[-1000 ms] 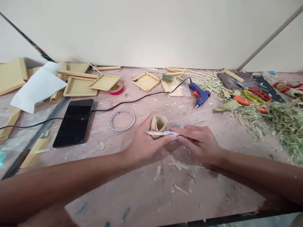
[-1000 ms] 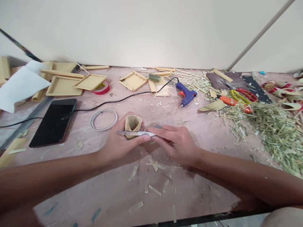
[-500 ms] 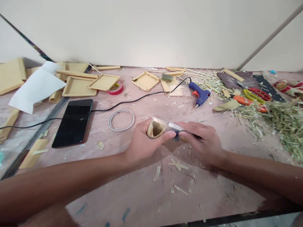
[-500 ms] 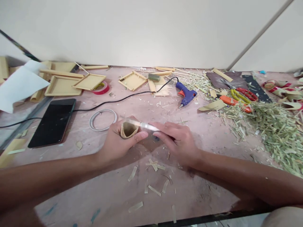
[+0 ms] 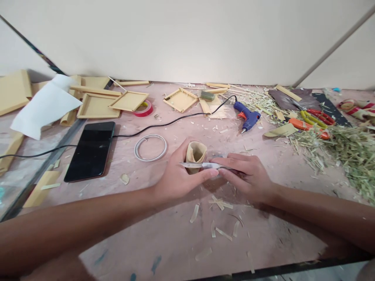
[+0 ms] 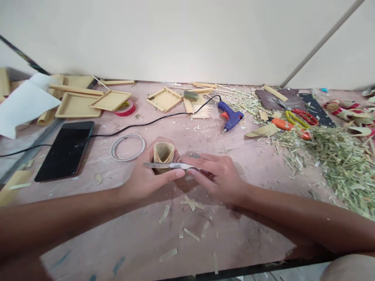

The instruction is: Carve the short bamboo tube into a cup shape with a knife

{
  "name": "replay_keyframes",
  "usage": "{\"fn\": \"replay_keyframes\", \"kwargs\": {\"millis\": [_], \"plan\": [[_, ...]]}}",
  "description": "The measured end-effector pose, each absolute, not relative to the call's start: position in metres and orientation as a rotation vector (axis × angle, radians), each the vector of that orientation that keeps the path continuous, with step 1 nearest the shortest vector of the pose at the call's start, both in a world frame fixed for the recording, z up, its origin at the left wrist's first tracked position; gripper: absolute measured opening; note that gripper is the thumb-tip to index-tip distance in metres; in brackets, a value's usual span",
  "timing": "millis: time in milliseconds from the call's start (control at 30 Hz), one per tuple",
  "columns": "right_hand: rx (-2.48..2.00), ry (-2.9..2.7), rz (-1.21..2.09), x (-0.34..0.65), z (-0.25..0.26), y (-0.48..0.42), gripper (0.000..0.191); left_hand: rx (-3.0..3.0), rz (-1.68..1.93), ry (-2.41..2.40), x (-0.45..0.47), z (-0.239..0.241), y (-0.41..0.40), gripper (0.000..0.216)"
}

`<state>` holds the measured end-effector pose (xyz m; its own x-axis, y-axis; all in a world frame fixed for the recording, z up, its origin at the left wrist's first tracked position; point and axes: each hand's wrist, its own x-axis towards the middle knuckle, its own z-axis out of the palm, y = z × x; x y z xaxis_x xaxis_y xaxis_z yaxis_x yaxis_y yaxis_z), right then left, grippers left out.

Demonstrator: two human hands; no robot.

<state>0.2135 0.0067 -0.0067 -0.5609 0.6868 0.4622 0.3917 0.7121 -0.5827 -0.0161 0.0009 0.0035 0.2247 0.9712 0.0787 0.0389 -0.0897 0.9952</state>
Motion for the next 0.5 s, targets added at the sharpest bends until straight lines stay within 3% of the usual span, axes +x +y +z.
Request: {"fn": "replay_keyframes", "kwargs": {"millis": [500], "plan": [[-0.837,-2.155,0.577,0.2125,-0.0103,0.0067,0.026,1.351,1.088,1.126,-0.0114,0.0047,0.0058,0.041]]}}
